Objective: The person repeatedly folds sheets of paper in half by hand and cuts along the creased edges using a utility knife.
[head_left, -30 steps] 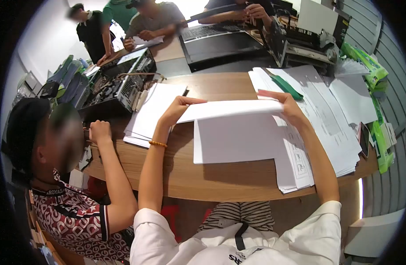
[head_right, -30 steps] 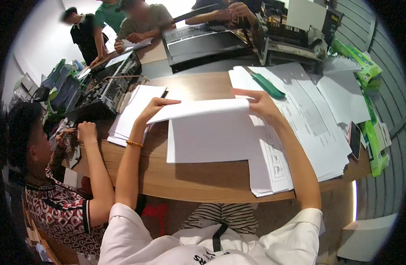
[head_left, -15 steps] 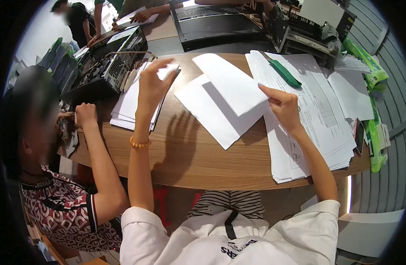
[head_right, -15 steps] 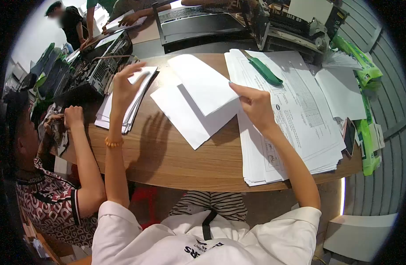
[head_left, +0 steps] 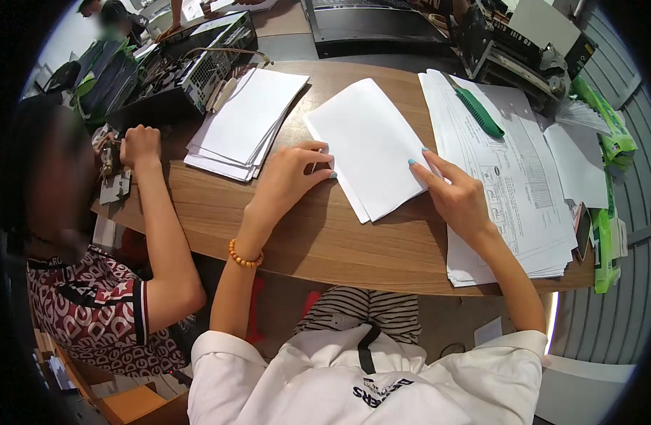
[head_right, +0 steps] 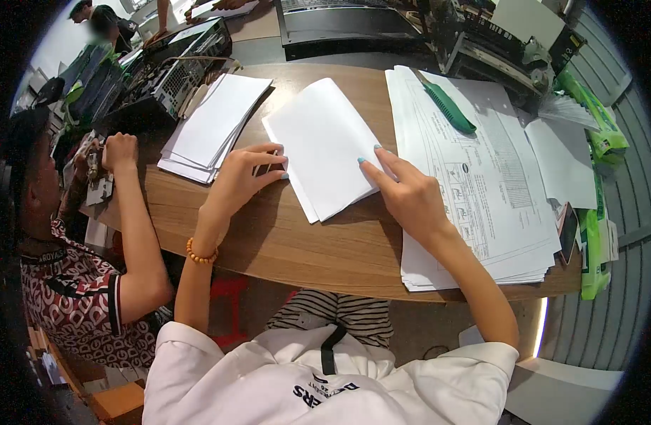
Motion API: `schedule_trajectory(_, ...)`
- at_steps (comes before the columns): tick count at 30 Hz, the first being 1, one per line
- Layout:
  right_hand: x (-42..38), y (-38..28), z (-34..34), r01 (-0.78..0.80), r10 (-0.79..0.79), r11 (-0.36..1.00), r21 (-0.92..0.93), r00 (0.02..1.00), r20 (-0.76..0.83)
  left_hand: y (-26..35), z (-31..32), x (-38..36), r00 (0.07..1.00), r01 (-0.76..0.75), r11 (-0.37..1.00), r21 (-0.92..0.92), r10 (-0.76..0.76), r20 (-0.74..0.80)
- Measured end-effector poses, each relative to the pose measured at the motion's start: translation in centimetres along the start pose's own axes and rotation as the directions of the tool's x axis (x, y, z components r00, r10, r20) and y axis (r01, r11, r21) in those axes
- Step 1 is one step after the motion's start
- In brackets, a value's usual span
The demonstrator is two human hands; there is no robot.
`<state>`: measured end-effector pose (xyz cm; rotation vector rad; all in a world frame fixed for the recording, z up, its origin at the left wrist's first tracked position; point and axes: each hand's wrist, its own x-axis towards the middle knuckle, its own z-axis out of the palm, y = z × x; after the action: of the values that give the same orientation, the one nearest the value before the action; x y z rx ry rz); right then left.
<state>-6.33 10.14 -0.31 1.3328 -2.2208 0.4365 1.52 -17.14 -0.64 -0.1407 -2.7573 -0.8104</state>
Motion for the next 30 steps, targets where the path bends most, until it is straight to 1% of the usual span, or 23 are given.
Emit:
schedule_trajectory(2, -0.1, -0.1, 0.0, 0.011, -0.011, 1.000, -0.017, 1.000, 0.003, 0.4, 0.2, -0.1, 0.997, -0.003, 0.999, 0.049, 0.006, -0.078)
schedule_trajectory(4, -0.1, -0.4, 0.2, 0.040, -0.040, 0.997, -0.071, 0.999, 0.001, 0.3, 0.3, -0.1, 0.997, -0.012, 0.999, 0.032, 0.015, -0.079)
schedule_trajectory(9, 0.1, -1.1, 0.4, 0.032, -0.032, 0.996, -0.078, 0.999, 0.007, 0.2, 0.4, -0.1, 0.996, -0.028, 0.999, 0.030, 0.031, -0.086)
schedule_trajectory(11, 0.1, -1.2, 0.6, 0.031, -0.030, 0.996, -0.083, 0.999, 0.014, 0.4, 0.5, -0.2, 0.994, -0.006, 1.000, 0.022, 0.009, -0.107)
schedule_trajectory(13, 0.0, -1.2, 0.9, 0.069, -0.070, 0.990, -0.126, 0.998, 0.000, 0.4, 0.5, -0.2, 0.995, -0.004, 1.000, 0.020, 0.006, -0.099)
schedule_trajectory(18, 0.0, -1.3, 0.7, 0.062, -0.058, 0.990, -0.129, 0.998, 0.032, 0.4, 0.4, -0.3, 0.998, -0.002, 1.000, -0.001, 0.002, -0.065)
schedule_trajectory(24, -0.4, -1.3, 1.2, 0.103, -0.093, 0.974, -0.200, 0.994, 0.058, 1.0, 0.4, -0.2, 0.997, -0.044, 0.998, 0.047, 0.046, -0.053)
schedule_trajectory(26, -0.4, -1.4, 1.3, 0.107, -0.095, 0.970, -0.218, 0.993, 0.064, 2.2, 0.9, 0.1, 0.996, 0.061, 0.977, 0.205, -0.046, -0.074)
schedule_trajectory(27, -0.4, -1.5, 1.2, 0.114, -0.101, 0.968, -0.223, 0.992, 0.068, 2.8, 1.4, 0.2, 0.996, 0.060, 0.977, 0.206, -0.046, -0.071)
schedule_trajectory(29, -0.4, -1.6, 1.1, 0.121, -0.107, 0.966, -0.228, 0.991, 0.075, 3.9, 2.5, 0.5, 0.985, -0.003, 0.866, 0.500, 0.089, -0.148)
schedule_trajectory(30, -0.3, -1.6, 1.1, 0.134, -0.120, 0.964, -0.229, 0.990, 0.073, 4.1, 3.0, 0.8, 0.985, -0.004, 0.866, 0.500, 0.090, -0.147)
